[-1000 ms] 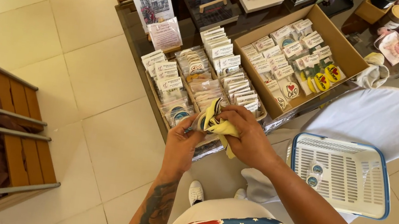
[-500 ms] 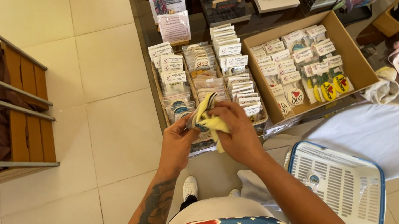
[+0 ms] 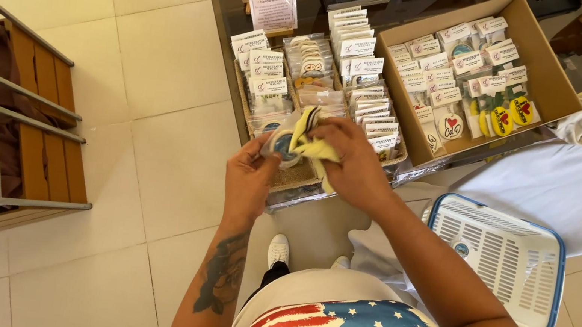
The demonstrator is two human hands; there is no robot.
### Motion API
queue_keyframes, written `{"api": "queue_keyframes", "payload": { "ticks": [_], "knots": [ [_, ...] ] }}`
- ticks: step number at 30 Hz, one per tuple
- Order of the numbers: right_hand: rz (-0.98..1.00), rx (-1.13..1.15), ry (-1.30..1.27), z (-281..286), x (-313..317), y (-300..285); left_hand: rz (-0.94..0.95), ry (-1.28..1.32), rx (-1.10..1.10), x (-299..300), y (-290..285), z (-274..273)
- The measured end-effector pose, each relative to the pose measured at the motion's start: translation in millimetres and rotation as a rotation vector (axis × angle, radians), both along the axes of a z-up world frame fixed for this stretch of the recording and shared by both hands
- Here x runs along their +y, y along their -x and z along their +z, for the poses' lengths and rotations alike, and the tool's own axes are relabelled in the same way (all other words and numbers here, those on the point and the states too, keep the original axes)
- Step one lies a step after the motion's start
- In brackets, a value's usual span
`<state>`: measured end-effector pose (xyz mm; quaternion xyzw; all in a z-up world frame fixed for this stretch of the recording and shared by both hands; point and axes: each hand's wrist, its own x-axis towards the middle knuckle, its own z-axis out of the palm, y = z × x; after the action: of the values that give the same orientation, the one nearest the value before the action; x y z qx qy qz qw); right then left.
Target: Wiping souvenir items with a cleaning cloth and organizing them into display boxes.
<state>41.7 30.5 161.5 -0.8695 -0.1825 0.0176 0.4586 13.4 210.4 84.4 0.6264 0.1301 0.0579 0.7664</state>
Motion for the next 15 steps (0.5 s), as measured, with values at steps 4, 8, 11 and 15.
{"api": "queue_keyframes", "payload": {
  "ticks": [4, 8, 11, 15],
  "knots": [
    [-0.085, -0.019, -0.067, -23.3, -10.8, -8.1, 0.014, -0.349, 0.090, 15.4, -5.0, -13.0],
    [-0.100, 0.052, -0.101, -29.3, -6.7, -4.2, -0.072, -0.773, 0.119, 13.4, -8.4, -56.4],
    [-0.105, 0.080, -0.125, -29.7, -4.8, -0.5, -0.104, -0.958, 0.101, 7.5, -7.1, -71.7],
    [-0.110, 0.087, -0.121, -29.4, -4.5, -1.4, -0.079, -1.069, 0.041, 2.1, -8.9, -69.0]
  ]
}}
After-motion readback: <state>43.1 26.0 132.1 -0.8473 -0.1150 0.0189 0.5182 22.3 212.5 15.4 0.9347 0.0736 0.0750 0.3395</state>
